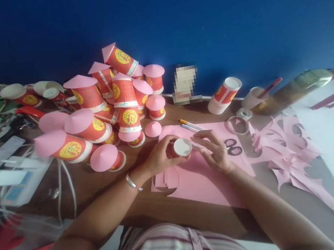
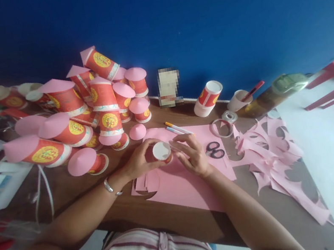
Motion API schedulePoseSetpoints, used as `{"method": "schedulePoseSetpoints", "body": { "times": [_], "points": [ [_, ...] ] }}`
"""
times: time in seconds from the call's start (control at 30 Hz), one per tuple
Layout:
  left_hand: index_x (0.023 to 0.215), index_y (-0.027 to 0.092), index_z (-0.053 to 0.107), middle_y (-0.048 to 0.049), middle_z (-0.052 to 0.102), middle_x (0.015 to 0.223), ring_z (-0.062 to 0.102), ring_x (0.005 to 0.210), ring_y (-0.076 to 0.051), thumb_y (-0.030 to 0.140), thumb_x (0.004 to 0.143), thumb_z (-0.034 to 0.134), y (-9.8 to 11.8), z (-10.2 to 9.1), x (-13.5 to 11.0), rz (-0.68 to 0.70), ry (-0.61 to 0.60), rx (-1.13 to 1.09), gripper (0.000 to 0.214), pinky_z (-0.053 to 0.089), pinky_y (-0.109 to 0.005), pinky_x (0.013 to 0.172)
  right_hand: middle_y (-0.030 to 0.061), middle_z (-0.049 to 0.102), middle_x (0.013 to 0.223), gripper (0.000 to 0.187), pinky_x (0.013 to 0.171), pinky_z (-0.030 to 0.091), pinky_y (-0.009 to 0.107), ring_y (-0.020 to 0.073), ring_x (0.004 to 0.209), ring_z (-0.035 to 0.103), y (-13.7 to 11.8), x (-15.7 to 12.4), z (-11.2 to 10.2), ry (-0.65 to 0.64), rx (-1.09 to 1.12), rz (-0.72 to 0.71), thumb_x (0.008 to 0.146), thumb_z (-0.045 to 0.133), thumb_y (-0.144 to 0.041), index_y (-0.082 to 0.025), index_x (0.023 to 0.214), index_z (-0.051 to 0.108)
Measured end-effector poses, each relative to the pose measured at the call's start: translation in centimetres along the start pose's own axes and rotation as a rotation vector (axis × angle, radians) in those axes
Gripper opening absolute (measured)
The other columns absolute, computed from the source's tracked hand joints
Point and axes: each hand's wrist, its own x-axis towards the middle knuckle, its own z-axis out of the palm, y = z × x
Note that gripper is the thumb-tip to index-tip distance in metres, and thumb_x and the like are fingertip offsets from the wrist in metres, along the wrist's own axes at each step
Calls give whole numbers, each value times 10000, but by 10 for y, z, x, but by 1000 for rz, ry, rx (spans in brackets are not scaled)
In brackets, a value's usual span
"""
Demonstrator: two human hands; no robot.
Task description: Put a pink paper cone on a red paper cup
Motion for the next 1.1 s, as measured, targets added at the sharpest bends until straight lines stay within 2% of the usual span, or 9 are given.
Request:
{"method": "schedulePoseSetpoints", "body": {
  "times": [0.2, 0.67, 1.1],
  "points": [
    [1196, 197, 560, -118, 709, 1204, 689, 1110, -274, 360, 726, 888, -2, -1, -1, 10, -1, 21, 596, 556, -423, 968, 115, 659, 1123, 295, 840, 557, 444, 258, 1007, 646, 0, 0, 1, 18, -11, 47, 1013, 555, -230, -244, 1266, 706],
    [1194, 194, 558, -118, 714, 1195, 700, 1096, -268, 352, 730, 888, -1, 0, -1, 19, 2, 16, 590, 566, -412, 943, 124, 643, 1160, 371, 867, 558, 457, 266, 1045, 642, 0, 1, 2, -43, -39, 24, 1005, 559, -205, -252, 1363, 649],
    [1194, 193, 559, -121, 715, 1193, 702, 1090, -271, 366, 737, 880, -1, 0, -1, 11, -4, 16, 585, 567, -415, 941, 120, 649, 1164, 352, 858, 555, 443, 255, 1038, 639, 2, 1, 2, -46, -68, 29, 1000, 570, -195, -251, 1332, 674]
  ]
}}
